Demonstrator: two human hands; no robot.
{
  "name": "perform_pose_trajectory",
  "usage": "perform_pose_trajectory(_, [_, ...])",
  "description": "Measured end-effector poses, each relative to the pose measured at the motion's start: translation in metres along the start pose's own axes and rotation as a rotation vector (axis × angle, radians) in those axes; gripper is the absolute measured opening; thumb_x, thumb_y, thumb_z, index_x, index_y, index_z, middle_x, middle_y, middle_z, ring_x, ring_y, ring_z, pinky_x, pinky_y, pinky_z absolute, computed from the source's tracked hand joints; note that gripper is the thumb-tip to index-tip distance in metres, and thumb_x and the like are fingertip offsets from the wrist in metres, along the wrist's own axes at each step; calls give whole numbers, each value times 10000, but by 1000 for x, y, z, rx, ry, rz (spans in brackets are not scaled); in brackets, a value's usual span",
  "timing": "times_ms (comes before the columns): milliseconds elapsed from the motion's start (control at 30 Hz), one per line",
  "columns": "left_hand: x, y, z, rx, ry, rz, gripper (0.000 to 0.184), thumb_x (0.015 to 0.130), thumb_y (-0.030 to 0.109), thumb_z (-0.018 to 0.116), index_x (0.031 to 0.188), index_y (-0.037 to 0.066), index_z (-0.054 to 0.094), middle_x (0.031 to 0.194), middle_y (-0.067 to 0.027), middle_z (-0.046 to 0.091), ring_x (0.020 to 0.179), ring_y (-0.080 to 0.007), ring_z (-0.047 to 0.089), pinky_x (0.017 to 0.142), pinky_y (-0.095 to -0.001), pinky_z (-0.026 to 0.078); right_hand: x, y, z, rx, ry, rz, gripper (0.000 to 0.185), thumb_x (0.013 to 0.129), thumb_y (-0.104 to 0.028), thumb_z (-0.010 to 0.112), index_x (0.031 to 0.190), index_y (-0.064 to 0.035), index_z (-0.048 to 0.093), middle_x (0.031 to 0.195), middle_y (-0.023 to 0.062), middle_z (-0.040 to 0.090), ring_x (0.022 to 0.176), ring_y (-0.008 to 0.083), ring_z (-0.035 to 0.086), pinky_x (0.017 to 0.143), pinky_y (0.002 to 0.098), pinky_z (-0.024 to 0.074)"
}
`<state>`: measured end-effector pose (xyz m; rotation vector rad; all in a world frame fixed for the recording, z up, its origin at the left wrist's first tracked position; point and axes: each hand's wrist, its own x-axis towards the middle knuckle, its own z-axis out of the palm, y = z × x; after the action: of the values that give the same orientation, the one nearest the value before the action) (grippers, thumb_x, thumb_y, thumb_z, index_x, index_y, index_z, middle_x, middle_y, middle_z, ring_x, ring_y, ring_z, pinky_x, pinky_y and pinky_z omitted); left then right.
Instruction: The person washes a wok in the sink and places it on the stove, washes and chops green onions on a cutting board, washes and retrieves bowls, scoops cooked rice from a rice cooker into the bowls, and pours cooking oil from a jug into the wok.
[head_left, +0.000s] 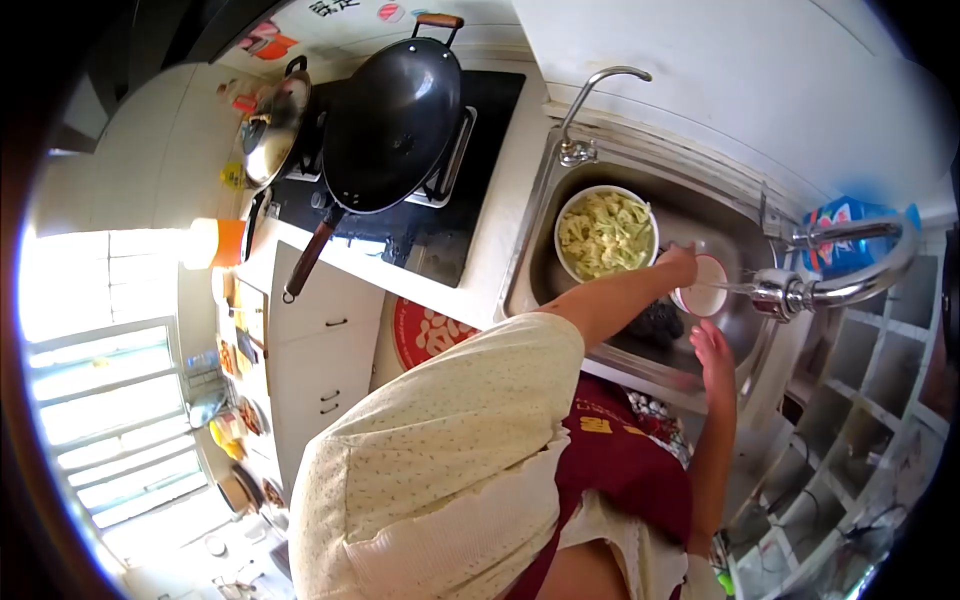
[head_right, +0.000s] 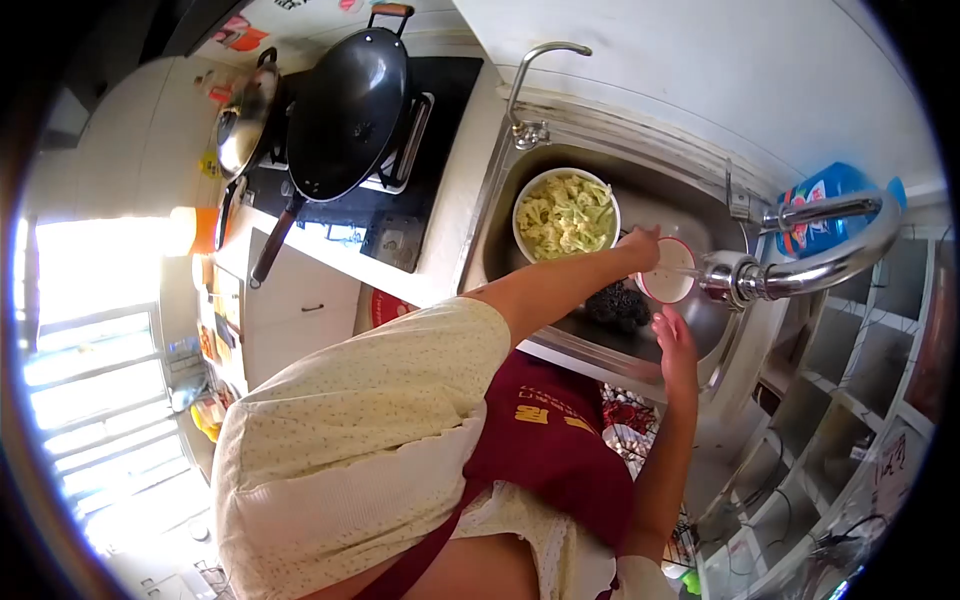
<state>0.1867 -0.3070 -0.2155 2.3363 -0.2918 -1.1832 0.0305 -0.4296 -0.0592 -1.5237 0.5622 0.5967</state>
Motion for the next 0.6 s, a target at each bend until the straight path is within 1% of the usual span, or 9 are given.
perform_pose_trajectory(33, [6, 2, 7, 157, 140, 70, 532, 841, 92, 505, 1353, 90, 364, 1468, -232, 164, 963, -355, 619, 683, -406, 549, -6, -5, 2, -2, 33, 18, 478, 901, -252, 574, 1283, 6, 446, 1168, 79, 543, 1115, 169, 490, 990, 300, 358])
perform_pose_trajectory(133, [-26, 25, -9, 208, 408, 119, 382, 893, 193, 425, 1265, 127, 477, 1448, -254, 196, 1036, -379, 576, 796, -439, 515, 27, 41, -16, 147, 83, -267, 451, 911, -236, 550, 1280, 2, 448, 1189, 85, 541, 1121, 186, 493, 996, 329, 352])
perform_pose_trajectory(167, [-63, 44, -25, 151, 449, 134, 353, 911, 236, 397, 1230, 145, 518, 1437, -258, 219, 1065, -384, 558, 824, -445, 503, 20, 29, -17, -117, 180, -359, 442, 912, -230, 534, 1282, -4, 447, 1189, 97, 548, 1122, 195, 502, 987, 333, 361])
perform_pose_trajectory(233, [-78, 46, -36, 64, 361, 251, 383, 862, 226, 501, 1239, 164, 480, 1361, -187, 360, 1023, -332, 591, 802, -440, 509, 1, -12, 11, -489, 371, -469, 422, 873, -156, 558, 1252, -3, 452, 1188, 146, 553, 1138, 260, 506, 989, 357, 365])
perform_pose_trajectory(300, [-59, 25, -18, -146, 501, 432, 561, 758, 248, 626, 1271, 165, 415, 1103, -200, 580, 953, -368, 604, 808, -442, 495, -7, -29, 27, -986, 361, -695, 424, 785, -123, 593, 1191, -52, 492, 1103, 184, 551, 1043, 355, 519, 914, 422, 401])
perform_pose_trajectory(333, [-102, 41, -43, -198, 381, 326, 553, 769, 279, 617, 1261, 130, 411, 1011, -203, 614, 945, -383, 602, 811, -441, 494, -14, -48, 38, -1014, 197, -674, 394, 802, -134, 574, 1176, -43, 490, 1199, 187, 507, 1118, 364, 475, 1005, 507, 292])
perform_pose_trajectory(400, [-111, 46, -47, -611, 212, 151, 518, 796, 287, 580, 1260, 121, 423, 1031, -208, 599, 911, -365, 613, 791, -420, 510, 0, -37, 43, -1011, 74, -699, 398, 790, -146, 596, 1158, -38, 491, 1169, 180, 516, 1096, 358, 485, 1002, 472, 312])
perform_pose_trajectory(500, [-143, 55, -60, -813, -6, 52, 502, 816, 299, 541, 1277, 136, 428, 1046, -206, 590, 904, -351, 620, 784, -391, 521, 37, -15, 34, -1057, 242, -755, 394, 774, -239, 629, 1106, -35, 570, 1165, 140, 539, 1072, 301, 517, 987, 426, 344])
perform_pose_trajectory(600, [-152, 59, -53, -691, 155, 135, 478, 838, 296, 539, 1286, 167, 433, 1089, -218, 556, 904, -383, 610, 785, -388, 523, 38, -29, 13, -1291, 281, -945, 384, 768, -300, 640, 1009, -2, 620, 1099, 150, 583, 1048, 293, 536, 991, 419, 346])
